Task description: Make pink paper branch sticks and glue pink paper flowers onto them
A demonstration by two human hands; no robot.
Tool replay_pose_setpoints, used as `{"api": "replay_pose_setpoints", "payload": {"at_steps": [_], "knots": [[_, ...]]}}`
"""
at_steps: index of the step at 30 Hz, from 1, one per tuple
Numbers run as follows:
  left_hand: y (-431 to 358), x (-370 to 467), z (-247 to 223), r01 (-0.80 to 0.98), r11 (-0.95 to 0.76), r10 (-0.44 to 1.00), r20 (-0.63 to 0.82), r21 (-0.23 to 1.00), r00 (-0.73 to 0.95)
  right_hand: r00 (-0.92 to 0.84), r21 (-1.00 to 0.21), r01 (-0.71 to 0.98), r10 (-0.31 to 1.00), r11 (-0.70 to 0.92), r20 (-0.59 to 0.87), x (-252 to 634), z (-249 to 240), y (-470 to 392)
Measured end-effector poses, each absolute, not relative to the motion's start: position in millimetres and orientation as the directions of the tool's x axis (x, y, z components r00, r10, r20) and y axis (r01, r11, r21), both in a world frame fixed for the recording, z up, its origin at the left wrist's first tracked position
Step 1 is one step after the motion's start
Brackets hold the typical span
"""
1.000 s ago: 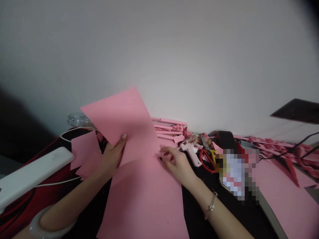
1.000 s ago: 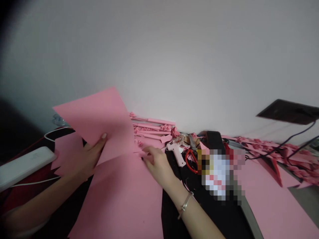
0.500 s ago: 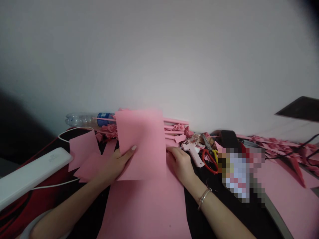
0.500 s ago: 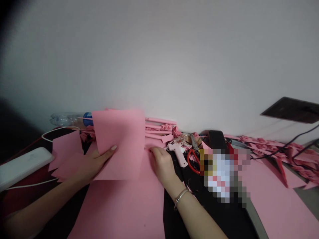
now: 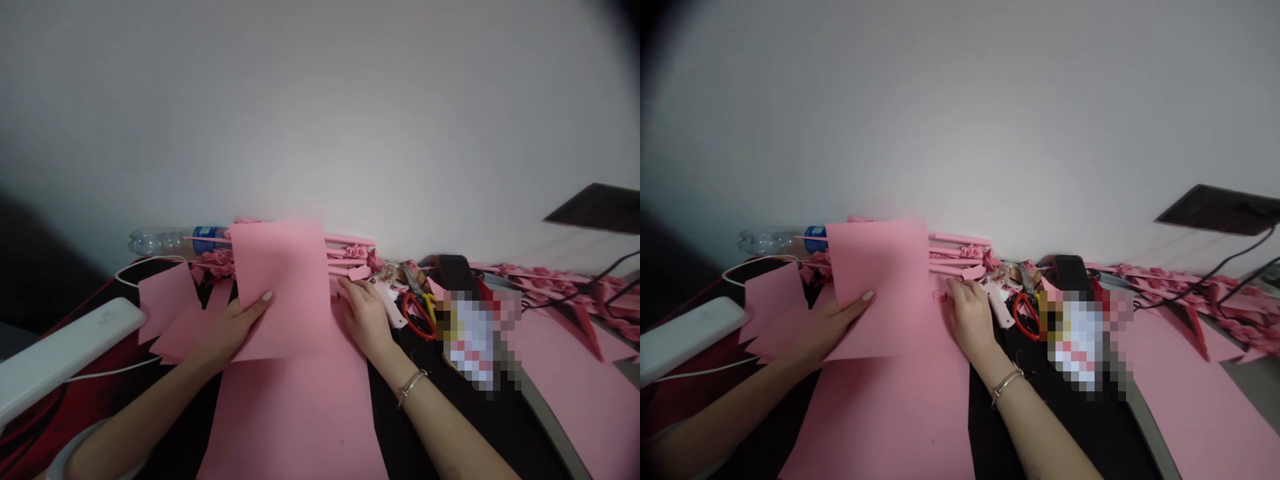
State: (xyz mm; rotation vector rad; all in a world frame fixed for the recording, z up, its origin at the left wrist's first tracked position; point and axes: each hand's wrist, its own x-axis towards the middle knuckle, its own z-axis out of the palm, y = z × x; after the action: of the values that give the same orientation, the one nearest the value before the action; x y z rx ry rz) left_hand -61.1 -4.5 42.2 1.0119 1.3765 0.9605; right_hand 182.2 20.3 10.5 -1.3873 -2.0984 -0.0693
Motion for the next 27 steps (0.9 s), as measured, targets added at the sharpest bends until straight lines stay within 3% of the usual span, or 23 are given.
{"api": "replay_pose_setpoints", "payload": {"at_steps": [5, 10, 14, 19, 24, 27], "knots": [[-3, -59, 45, -0.128, 0.286, 0.958, -0.285, 0.950, 0.025, -0.398, -0.183, 0.841, 0.811, 0.509, 0.428, 172, 9, 22], [-1, -61, 44, -0.172, 0.278, 0.960, -0.277, 0.945, 0.032, -0.438, -0.250, 0.765, 0.764, 0.594, 0.474, 175, 8, 17], [-1, -63, 39, -0.105, 0.317, 0.948, -0.316, 0.943, 0.028, -0.243, -0.271, 0.790, 0.687, 0.550, 0.684, 201, 25, 19], [-7, -60, 43, 0.117, 0.388, 0.917, -0.396, 0.914, 0.056, 0.135, -0.327, 0.913, 0.578, 0.242, 0.805, 269, 44, 37], [-11, -56, 45, 0.157, 0.393, 0.869, -0.422, 0.906, 0.259, 0.214, -0.375, 0.913, 0.598, 0.158, 0.772, 291, 43, 42], [-12, -56, 44, 0.163, 0.359, 0.855, -0.394, 0.919, 0.337, 0.275, -0.617, 0.754, 0.743, 0.227, 0.610, 260, 44, 30]]}}
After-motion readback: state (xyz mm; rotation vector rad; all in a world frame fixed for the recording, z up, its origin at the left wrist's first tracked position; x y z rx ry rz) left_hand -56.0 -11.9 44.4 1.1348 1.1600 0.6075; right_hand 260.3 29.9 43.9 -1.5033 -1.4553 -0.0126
